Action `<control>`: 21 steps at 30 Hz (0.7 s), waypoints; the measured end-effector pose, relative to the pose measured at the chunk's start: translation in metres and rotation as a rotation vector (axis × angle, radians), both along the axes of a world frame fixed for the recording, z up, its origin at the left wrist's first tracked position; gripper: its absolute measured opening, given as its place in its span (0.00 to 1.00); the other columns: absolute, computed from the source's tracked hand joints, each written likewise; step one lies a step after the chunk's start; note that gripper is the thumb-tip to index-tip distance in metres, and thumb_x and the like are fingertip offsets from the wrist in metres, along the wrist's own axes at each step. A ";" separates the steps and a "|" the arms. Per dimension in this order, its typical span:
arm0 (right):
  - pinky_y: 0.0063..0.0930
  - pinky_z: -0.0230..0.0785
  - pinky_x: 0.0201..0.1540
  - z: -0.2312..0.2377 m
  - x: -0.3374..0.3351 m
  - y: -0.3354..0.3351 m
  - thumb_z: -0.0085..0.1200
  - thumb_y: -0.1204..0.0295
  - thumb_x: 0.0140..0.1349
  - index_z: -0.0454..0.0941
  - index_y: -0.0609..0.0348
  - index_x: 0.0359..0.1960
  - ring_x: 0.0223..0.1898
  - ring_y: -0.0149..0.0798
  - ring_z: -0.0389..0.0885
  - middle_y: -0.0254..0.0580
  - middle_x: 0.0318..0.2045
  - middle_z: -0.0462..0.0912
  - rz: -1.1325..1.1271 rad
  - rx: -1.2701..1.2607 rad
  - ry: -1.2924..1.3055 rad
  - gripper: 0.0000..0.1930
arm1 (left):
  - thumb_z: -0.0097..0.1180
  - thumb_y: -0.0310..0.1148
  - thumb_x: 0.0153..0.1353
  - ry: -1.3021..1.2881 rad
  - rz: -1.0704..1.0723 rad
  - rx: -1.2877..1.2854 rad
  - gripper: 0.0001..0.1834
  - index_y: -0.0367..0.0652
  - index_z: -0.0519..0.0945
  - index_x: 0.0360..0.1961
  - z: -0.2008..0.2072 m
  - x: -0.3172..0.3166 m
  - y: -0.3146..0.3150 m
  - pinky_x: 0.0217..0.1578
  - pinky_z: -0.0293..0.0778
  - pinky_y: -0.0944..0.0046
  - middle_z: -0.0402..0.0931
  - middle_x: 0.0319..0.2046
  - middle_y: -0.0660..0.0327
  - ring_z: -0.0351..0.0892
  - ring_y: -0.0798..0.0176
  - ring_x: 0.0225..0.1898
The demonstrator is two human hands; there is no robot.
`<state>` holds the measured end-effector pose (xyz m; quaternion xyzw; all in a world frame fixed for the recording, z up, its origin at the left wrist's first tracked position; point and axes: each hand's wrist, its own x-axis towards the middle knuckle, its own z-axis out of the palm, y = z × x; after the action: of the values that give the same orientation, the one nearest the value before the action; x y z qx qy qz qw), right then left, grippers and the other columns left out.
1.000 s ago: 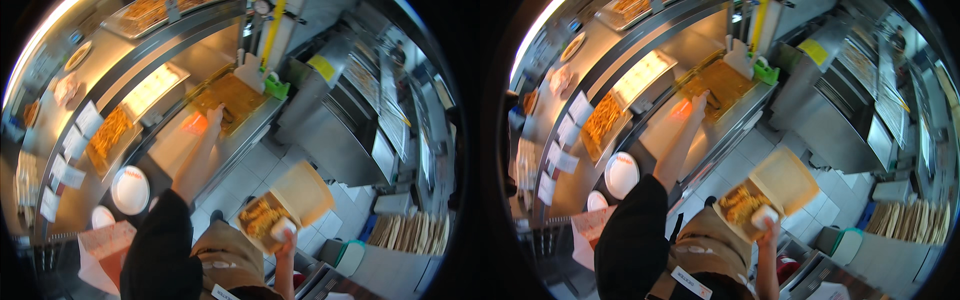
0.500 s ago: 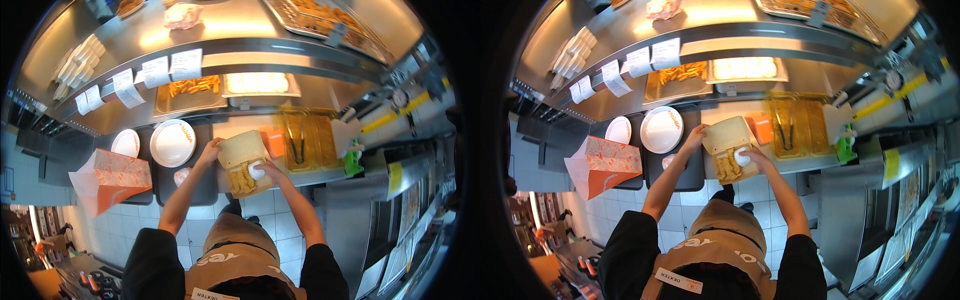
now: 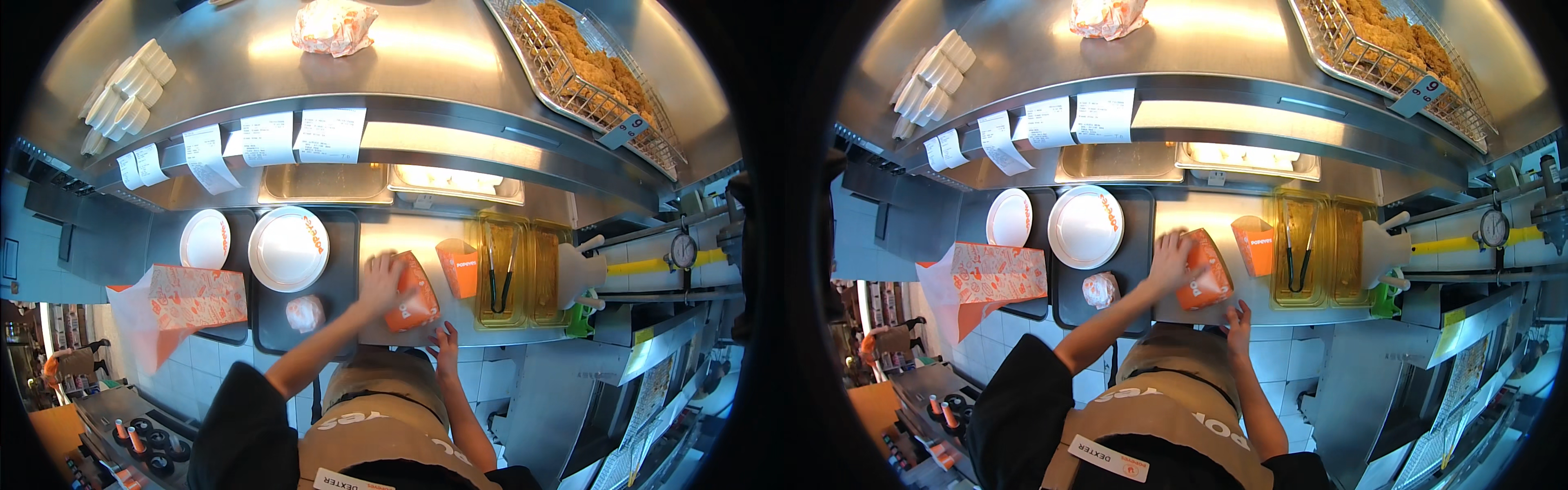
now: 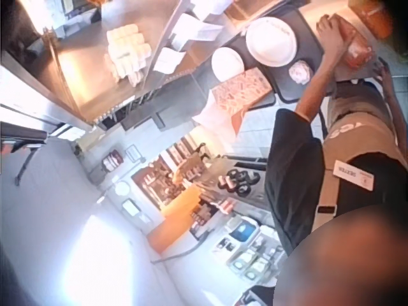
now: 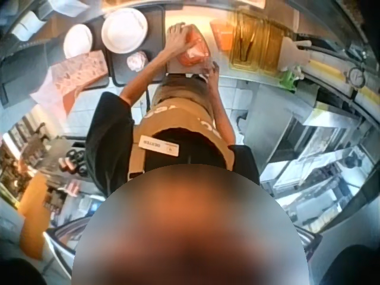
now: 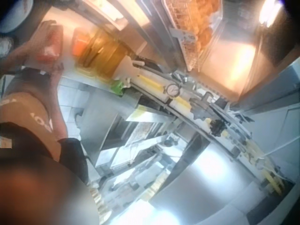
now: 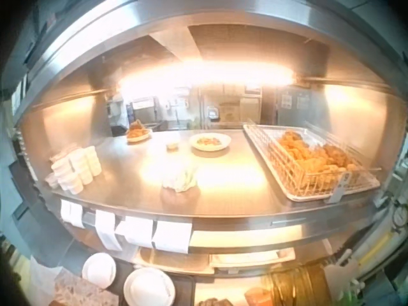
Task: The person assembles multiple takeout orders in a fast-food kitchen. They place fried chicken into boxes, add french fries into containers, and pack everything into branded bags. The person also places small sauce cups and order slips into the bags before setting them aside.
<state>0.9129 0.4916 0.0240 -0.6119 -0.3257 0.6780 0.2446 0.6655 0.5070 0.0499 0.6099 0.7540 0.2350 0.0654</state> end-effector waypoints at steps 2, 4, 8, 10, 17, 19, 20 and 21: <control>0.31 0.73 0.44 -0.015 -0.020 0.009 0.60 0.58 0.67 0.64 0.56 0.65 0.46 0.36 0.77 0.41 0.51 0.75 -0.100 -0.092 0.077 0.30 | 0.69 0.61 0.49 -0.260 0.057 -0.196 0.47 0.41 0.70 0.64 -0.026 -0.017 0.029 0.60 0.67 0.44 0.71 0.59 0.42 0.70 0.41 0.61; 0.31 0.73 0.46 -0.029 -0.041 0.030 0.62 0.57 0.66 0.63 0.59 0.64 0.49 0.36 0.76 0.43 0.51 0.75 -0.121 -0.009 0.117 0.31 | 0.69 0.62 0.50 -0.420 0.109 -0.320 0.47 0.38 0.72 0.61 -0.043 -0.030 0.048 0.57 0.72 0.46 0.75 0.55 0.41 0.75 0.40 0.58; 0.34 0.75 0.47 -0.054 -0.064 0.046 0.66 0.61 0.64 0.65 0.64 0.57 0.48 0.38 0.77 0.44 0.48 0.75 -0.288 0.079 0.035 0.29 | 0.62 0.65 0.54 -0.510 0.165 -0.429 0.40 0.34 0.82 0.48 -0.044 -0.022 0.030 0.53 0.76 0.48 0.81 0.46 0.39 0.81 0.41 0.50; 0.36 0.77 0.45 -0.064 -0.063 0.040 0.68 0.64 0.62 0.67 0.66 0.52 0.44 0.40 0.79 0.45 0.44 0.77 -0.370 0.113 0.072 0.27 | 0.59 0.66 0.57 -0.525 0.269 -0.439 0.40 0.34 0.83 0.47 -0.041 -0.011 0.013 0.53 0.76 0.49 0.80 0.48 0.39 0.81 0.42 0.51; 0.35 0.78 0.43 -0.099 -0.029 0.033 0.65 0.68 0.64 0.72 0.67 0.49 0.39 0.39 0.80 0.45 0.42 0.81 -0.320 0.225 -0.026 0.19 | 0.60 0.65 0.56 -0.647 0.498 -0.465 0.44 0.36 0.73 0.59 -0.053 0.029 -0.023 0.55 0.75 0.47 0.77 0.55 0.41 0.79 0.42 0.56; 0.35 0.78 0.43 -0.103 -0.017 0.044 0.64 0.68 0.65 0.73 0.67 0.49 0.39 0.39 0.80 0.45 0.44 0.82 -0.166 0.211 -0.070 0.18 | 0.62 0.62 0.56 -0.719 0.520 -0.453 0.46 0.37 0.67 0.64 -0.051 0.037 -0.028 0.56 0.76 0.48 0.75 0.57 0.40 0.78 0.42 0.58; 0.38 0.79 0.47 -0.101 -0.008 0.048 0.59 0.65 0.69 0.74 0.68 0.52 0.41 0.42 0.82 0.48 0.46 0.82 -0.124 0.168 0.077 0.18 | 0.64 0.61 0.56 -0.830 0.560 -0.447 0.46 0.37 0.67 0.65 -0.048 0.040 -0.032 0.55 0.76 0.49 0.75 0.57 0.39 0.78 0.43 0.58; 0.39 0.79 0.48 -0.096 0.002 0.051 0.57 0.64 0.70 0.73 0.67 0.53 0.43 0.43 0.83 0.49 0.47 0.82 -0.069 0.076 0.196 0.18 | 0.65 0.60 0.55 -0.963 0.586 -0.451 0.47 0.37 0.66 0.65 -0.043 0.045 -0.036 0.54 0.76 0.51 0.75 0.57 0.39 0.78 0.44 0.57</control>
<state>0.9151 0.5427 -0.0717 -0.5438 -0.3046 0.7128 0.3216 0.7105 0.4708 0.0069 0.1729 0.8074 0.3274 0.4594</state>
